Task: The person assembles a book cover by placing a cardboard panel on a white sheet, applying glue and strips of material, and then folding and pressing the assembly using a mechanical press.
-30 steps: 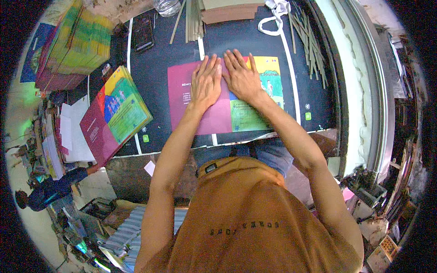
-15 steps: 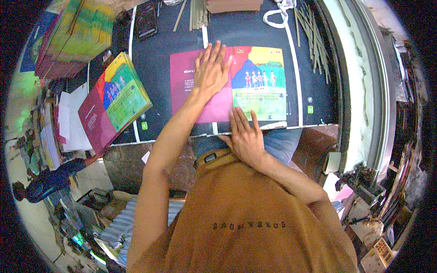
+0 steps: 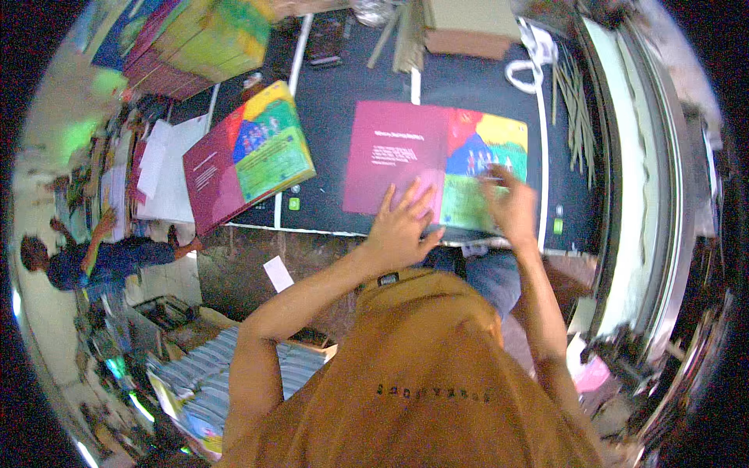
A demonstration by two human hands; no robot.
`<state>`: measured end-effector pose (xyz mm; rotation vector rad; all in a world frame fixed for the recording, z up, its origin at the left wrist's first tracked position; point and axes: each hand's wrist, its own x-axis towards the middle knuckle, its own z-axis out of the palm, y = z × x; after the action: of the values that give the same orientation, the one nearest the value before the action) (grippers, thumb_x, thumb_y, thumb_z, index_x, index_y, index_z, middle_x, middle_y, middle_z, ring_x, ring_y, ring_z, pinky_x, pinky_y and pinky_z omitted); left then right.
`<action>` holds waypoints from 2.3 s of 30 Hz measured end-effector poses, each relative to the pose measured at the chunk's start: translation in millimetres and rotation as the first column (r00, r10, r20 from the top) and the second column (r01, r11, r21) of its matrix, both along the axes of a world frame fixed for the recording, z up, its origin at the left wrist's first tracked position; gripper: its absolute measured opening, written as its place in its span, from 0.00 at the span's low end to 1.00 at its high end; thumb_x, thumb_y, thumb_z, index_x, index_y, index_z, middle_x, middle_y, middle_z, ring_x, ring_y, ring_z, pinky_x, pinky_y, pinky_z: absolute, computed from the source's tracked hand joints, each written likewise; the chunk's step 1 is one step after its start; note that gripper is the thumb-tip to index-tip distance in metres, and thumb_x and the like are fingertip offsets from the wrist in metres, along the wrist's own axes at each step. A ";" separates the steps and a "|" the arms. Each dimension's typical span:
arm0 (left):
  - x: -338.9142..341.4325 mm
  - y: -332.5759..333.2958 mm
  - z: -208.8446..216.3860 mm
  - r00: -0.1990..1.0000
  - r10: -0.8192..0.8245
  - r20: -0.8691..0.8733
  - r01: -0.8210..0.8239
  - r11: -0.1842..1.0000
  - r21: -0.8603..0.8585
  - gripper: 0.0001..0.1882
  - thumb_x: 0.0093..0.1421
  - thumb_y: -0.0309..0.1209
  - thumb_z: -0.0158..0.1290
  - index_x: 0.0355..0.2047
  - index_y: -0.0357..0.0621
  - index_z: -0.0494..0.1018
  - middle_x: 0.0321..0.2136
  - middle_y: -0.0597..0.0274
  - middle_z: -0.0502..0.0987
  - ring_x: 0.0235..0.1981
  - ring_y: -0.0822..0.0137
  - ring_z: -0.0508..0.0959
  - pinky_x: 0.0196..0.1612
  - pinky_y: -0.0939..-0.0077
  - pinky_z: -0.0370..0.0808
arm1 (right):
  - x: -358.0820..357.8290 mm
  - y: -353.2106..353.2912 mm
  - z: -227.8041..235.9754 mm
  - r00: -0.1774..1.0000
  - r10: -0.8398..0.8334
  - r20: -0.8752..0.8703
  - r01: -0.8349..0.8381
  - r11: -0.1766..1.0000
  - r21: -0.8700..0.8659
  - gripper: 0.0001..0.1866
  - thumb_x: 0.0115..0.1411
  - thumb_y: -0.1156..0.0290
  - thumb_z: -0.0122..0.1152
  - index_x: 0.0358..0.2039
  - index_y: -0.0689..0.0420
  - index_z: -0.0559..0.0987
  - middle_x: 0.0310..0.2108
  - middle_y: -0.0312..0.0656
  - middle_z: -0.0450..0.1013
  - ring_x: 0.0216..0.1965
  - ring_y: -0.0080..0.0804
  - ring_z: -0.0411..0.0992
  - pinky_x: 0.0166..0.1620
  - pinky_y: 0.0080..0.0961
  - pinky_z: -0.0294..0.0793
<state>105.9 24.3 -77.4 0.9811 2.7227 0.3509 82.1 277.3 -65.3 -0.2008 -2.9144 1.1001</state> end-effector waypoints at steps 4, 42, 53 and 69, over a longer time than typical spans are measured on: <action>-67.0 -45.1 -17.3 0.576 0.818 -0.011 -0.758 0.539 0.367 0.36 0.65 0.58 0.52 0.54 0.33 0.78 0.63 0.39 0.69 0.64 0.33 0.66 0.65 0.41 0.64 | -30.0 73.5 -12.2 0.938 -0.345 0.029 0.335 0.925 0.177 0.41 0.53 0.43 0.75 0.54 0.65 0.77 0.38 0.52 0.83 0.36 0.45 0.82 0.44 0.39 0.79; 29.8 -505.6 16.5 0.496 0.860 -0.119 -0.861 0.469 -0.197 0.22 0.41 0.35 0.73 0.35 0.34 0.83 0.32 0.41 0.84 0.39 0.47 0.85 0.46 0.59 0.82 | -116.3 -305.9 17.8 0.600 0.770 0.215 -0.795 0.545 0.266 0.14 0.63 0.66 0.58 0.45 0.58 0.81 0.46 0.53 0.79 0.49 0.56 0.79 0.50 0.51 0.81; -129.4 -283.1 98.3 0.624 0.747 -0.229 -0.750 0.655 0.094 0.26 0.63 0.42 0.57 0.56 0.39 0.73 0.47 0.37 0.81 0.51 0.42 0.81 0.54 0.50 0.77 | -101.8 -237.1 -9.9 0.796 0.603 0.054 -0.605 0.787 0.117 0.27 0.55 0.47 0.73 0.43 0.59 0.85 0.34 0.55 0.82 0.37 0.56 0.82 0.43 0.45 0.82; -167.2 -200.3 -0.5 0.658 0.751 0.059 -0.753 0.656 0.048 0.59 0.64 0.75 0.29 0.72 0.29 0.50 0.73 0.37 0.50 0.76 0.46 0.49 0.75 0.45 0.44 | 59.5 -60.2 4.6 0.964 0.258 0.058 -0.221 0.907 -0.358 0.13 0.65 0.71 0.66 0.47 0.62 0.84 0.38 0.45 0.84 0.39 0.29 0.80 0.47 0.28 0.77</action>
<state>-61.3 -175.9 -77.9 -0.2350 2.9601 0.5848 141.6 217.1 -60.8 0.1065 -2.8631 1.6947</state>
